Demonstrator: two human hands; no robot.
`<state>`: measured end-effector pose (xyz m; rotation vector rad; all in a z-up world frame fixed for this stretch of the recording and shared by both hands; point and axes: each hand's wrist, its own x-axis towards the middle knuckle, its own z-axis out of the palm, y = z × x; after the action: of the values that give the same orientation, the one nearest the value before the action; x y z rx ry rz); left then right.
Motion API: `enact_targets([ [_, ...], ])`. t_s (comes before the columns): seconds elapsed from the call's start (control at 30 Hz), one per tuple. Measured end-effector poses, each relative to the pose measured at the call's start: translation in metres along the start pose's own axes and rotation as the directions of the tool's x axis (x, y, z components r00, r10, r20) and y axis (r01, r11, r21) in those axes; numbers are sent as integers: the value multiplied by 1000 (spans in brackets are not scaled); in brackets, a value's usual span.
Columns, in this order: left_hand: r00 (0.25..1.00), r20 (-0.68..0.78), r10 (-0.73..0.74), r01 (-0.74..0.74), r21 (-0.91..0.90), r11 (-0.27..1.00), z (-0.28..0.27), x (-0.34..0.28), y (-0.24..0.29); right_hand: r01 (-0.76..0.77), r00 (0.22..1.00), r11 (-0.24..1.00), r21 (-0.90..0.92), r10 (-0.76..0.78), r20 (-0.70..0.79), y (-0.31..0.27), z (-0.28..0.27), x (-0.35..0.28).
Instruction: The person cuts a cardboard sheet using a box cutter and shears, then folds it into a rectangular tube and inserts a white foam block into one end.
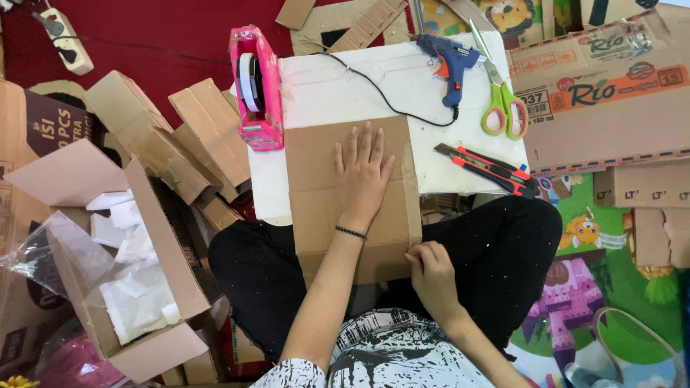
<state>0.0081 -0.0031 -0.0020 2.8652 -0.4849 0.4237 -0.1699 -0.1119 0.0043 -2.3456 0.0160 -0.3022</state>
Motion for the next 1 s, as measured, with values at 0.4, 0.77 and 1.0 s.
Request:
enact_targets([
  [0.4,1000,12,-2,3,-7,1000,-2,0,0,88,987,987,-135,-105,-123,4,-1,-5],
  [0.77,965,258,-42,81,-141,987,-18,5,3,1,990,986,-168,-25,-139,27,24,-11],
  [1.0,966,255,-47,84,-139,987,-17,5,3,187,958,960,-207,-225,-179,44,28,-14],
])
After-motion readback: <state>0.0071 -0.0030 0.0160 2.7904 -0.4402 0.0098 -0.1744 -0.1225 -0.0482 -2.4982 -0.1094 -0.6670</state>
